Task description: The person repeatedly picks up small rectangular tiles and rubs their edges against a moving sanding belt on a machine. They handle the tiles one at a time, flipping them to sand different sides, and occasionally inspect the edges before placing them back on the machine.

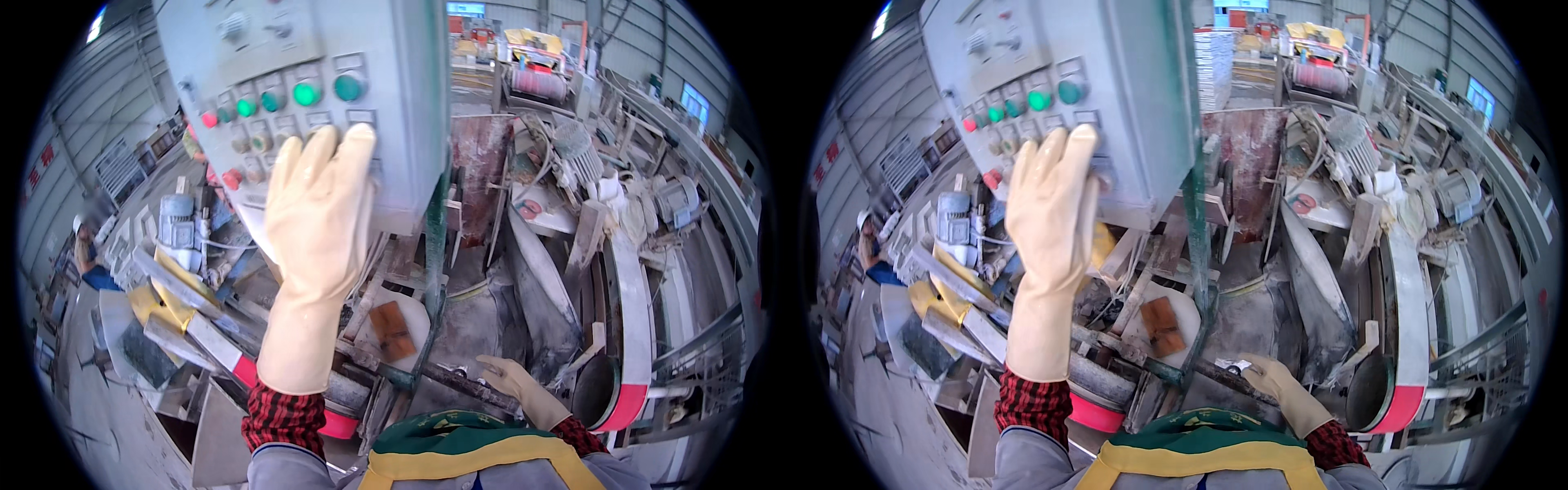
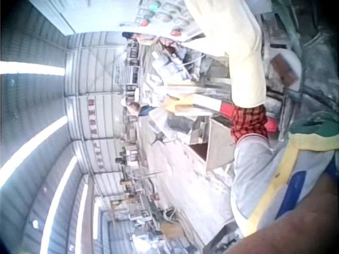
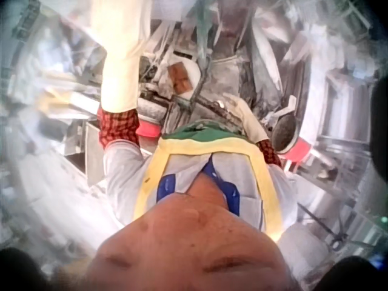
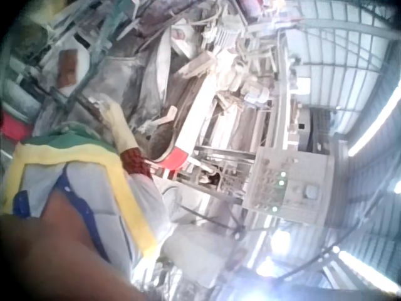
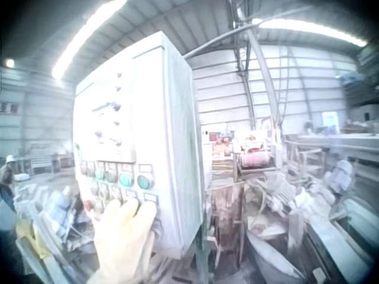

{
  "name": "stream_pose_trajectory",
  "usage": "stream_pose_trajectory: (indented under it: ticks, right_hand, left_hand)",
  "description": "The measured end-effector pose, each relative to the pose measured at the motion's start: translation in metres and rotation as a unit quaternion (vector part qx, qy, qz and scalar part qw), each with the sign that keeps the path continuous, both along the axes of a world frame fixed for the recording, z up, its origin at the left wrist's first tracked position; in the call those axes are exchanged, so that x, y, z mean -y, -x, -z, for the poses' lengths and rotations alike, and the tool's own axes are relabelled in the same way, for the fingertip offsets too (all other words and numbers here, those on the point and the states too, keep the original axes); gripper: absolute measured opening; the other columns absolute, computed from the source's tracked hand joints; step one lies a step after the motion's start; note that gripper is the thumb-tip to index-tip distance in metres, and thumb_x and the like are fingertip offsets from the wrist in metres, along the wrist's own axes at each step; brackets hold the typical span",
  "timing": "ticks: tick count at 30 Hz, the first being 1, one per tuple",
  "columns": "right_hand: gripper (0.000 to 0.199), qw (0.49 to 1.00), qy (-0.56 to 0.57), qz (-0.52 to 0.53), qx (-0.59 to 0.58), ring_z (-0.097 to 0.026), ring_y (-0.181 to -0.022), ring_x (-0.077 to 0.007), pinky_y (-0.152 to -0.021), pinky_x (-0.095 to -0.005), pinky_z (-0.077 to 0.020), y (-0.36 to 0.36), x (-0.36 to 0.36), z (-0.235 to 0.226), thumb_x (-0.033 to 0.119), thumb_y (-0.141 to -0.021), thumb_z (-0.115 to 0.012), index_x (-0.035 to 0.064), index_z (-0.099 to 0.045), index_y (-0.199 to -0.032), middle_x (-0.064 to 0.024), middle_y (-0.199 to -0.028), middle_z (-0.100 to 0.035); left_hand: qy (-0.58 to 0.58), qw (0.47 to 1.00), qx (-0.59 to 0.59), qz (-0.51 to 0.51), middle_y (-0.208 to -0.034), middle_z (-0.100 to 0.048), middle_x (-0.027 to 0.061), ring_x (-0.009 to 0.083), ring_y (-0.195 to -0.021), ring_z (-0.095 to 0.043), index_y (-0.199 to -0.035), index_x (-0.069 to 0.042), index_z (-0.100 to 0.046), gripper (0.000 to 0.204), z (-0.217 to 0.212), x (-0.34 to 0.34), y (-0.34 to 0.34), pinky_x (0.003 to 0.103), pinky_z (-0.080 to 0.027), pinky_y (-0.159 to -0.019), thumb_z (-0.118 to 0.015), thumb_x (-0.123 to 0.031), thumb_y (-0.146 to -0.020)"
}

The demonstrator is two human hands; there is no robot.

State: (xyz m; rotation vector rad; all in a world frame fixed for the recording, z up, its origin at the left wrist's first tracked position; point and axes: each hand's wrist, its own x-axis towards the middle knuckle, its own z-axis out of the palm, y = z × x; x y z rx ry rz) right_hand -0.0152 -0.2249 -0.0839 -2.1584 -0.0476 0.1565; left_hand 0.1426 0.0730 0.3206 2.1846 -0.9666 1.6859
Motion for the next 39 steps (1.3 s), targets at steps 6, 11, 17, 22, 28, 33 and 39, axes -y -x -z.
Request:
stream_pose_trajectory:
  ticks: [6,11,17,22,28,33,39]
  right_hand:
    - [0.043,0.995,0.090,0.035,-0.041,-0.066,-0.097,-0.0400,-0.086,-0.0495,-0.0522,0.026,0.013,0.032,0.031,-0.091,-0.056,0.0251,-0.059,-0.133,-0.0201,-0.106,-0.069]
    - [0.045,0.987,0.138,0.071,0.040,-0.067,-0.095,-0.0361,-0.086,-0.0426,-0.0524,0.013,-0.005,0.021,0.029,-0.092,-0.057,0.0236,-0.058,-0.137,-0.0173,-0.105,-0.070]
    - [0.044,0.978,0.076,0.179,-0.075,-0.067,-0.094,-0.0344,-0.085,-0.0422,-0.0525,0.065,-0.012,0.058,0.025,-0.089,-0.056,0.0229,-0.061,-0.133,-0.0157,-0.104,-0.071]
    - [0.045,0.924,0.132,0.271,-0.236,-0.069,-0.099,-0.0292,-0.087,-0.0380,-0.0539,0.171,0.023,0.170,0.031,-0.086,-0.059,0.0139,-0.064,-0.127,-0.0155,-0.110,-0.071]
    - [0.047,0.839,0.161,0.399,-0.334,-0.073,-0.087,-0.0276,-0.079,-0.0387,-0.0575,0.247,0.024,0.173,0.035,-0.084,-0.058,0.0137,-0.067,-0.124,-0.0149,-0.100,-0.074]
    - [0.051,0.806,0.018,0.494,-0.326,-0.073,-0.080,-0.0252,-0.077,-0.0373,-0.0586,0.245,-0.003,0.154,0.035,-0.082,-0.059,0.0155,-0.066,-0.128,-0.0128,-0.086,-0.075]
    - [0.050,0.792,-0.003,0.572,-0.212,-0.072,-0.078,-0.0205,-0.074,-0.0339,-0.0575,0.238,0.022,0.143,0.030,-0.083,-0.061,0.0128,-0.064,-0.130,-0.0128,-0.087,-0.074]
  left_hand:
    - [-0.081,0.996,-0.001,-0.037,-0.112,-0.063,0.0162,0.0376,-0.106,-0.058,-0.125,-0.007,-0.062,0.042,0.003,0.024,0.011,0.044,-0.044,-0.095,-0.060,-0.010,-0.084]
    - [-0.036,0.991,-0.132,0.015,-0.148,-0.049,0.0153,0.0311,-0.140,-0.041,-0.144,-0.001,-0.048,0.049,0.058,-0.048,0.017,0.041,-0.028,-0.117,-0.058,-0.009,-0.096]
    - [0.133,0.915,-0.350,-0.152,-0.151,-0.045,0.0194,0.0349,-0.139,-0.042,-0.150,-0.002,-0.039,0.060,0.257,-0.208,-0.001,0.046,-0.029,-0.117,-0.058,-0.028,-0.099]
    - [0.190,0.764,-0.593,-0.170,-0.150,-0.045,0.0193,0.0342,-0.139,-0.042,-0.150,-0.003,-0.039,0.061,0.384,-0.185,0.026,0.045,-0.030,-0.117,-0.058,-0.029,-0.099]
    - [0.165,0.702,-0.685,-0.105,-0.150,-0.045,0.0193,0.0334,-0.139,-0.042,-0.150,-0.003,-0.040,0.062,0.409,-0.130,0.027,0.045,-0.030,-0.116,-0.059,-0.031,-0.098]
    - [0.160,0.679,-0.712,-0.078,-0.150,-0.045,0.0193,0.0327,-0.139,-0.042,-0.150,-0.003,-0.040,0.062,0.416,-0.112,0.020,0.044,-0.031,-0.116,-0.059,-0.032,-0.098]
    - [0.174,0.657,-0.730,-0.073,-0.149,-0.045,0.0192,0.0319,-0.139,-0.042,-0.150,-0.004,-0.040,0.063,0.420,-0.105,0.019,0.044,-0.031,-0.116,-0.059,-0.034,-0.097]
